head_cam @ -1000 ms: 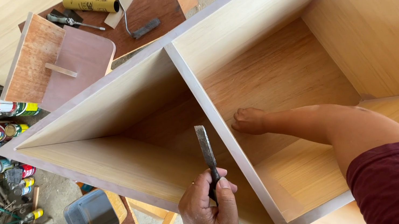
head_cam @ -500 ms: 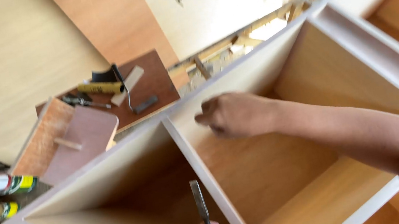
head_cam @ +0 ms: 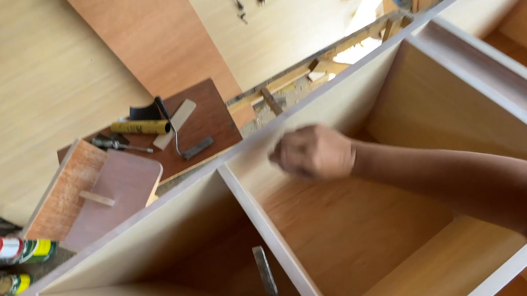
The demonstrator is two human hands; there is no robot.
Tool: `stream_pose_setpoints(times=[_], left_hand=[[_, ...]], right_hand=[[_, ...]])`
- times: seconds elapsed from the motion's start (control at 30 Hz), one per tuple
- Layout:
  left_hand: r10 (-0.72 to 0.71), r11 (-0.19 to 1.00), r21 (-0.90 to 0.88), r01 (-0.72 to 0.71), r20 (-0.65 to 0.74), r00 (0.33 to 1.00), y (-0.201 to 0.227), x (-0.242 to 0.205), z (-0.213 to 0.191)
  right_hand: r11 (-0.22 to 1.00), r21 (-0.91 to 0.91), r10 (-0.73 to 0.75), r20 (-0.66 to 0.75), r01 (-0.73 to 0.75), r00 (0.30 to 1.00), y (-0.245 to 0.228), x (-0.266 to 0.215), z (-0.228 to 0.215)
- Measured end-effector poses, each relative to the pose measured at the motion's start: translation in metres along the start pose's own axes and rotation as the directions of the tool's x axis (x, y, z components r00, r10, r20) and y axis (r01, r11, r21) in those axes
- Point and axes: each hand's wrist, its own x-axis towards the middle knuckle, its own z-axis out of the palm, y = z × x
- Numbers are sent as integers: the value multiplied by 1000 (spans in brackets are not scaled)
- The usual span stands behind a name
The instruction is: Sanding the edges of a wooden shelf unit, cleaning corners with a chisel, and wiping it down with a cloth.
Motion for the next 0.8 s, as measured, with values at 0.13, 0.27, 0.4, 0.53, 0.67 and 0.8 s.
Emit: stream_pose_setpoints(times=[0.13, 0.27, 0.4, 0.53, 0.67, 0.8], left_hand=[[432, 902, 75, -426, -181, 883, 44, -24, -18], [442, 895, 111, -432, -83, 893, 61, -32, -30], [499, 866, 67, -496, -36, 866, 68, -34, -36], [536, 844, 59, -534, -19, 844, 72, -33, -38], [521, 853, 42, -520, -22, 853, 74, -33, -38], [521, 853, 33, -521, -15, 853, 75, -34, -38]], right_hand=[[926, 375, -188, 348, 47, 918, -54, -89, 51], [902, 317, -140, 858, -294, 494, -53, -206, 122], [922, 175, -71, 953, -346, 294, -58, -272, 157], [853, 154, -6, 959, -498, 285, -72, -306, 171], [835, 156, -13, 964, -527, 264, -94, -287, 175], [914, 279, -168, 921, -293, 353, -102, -301, 185]])
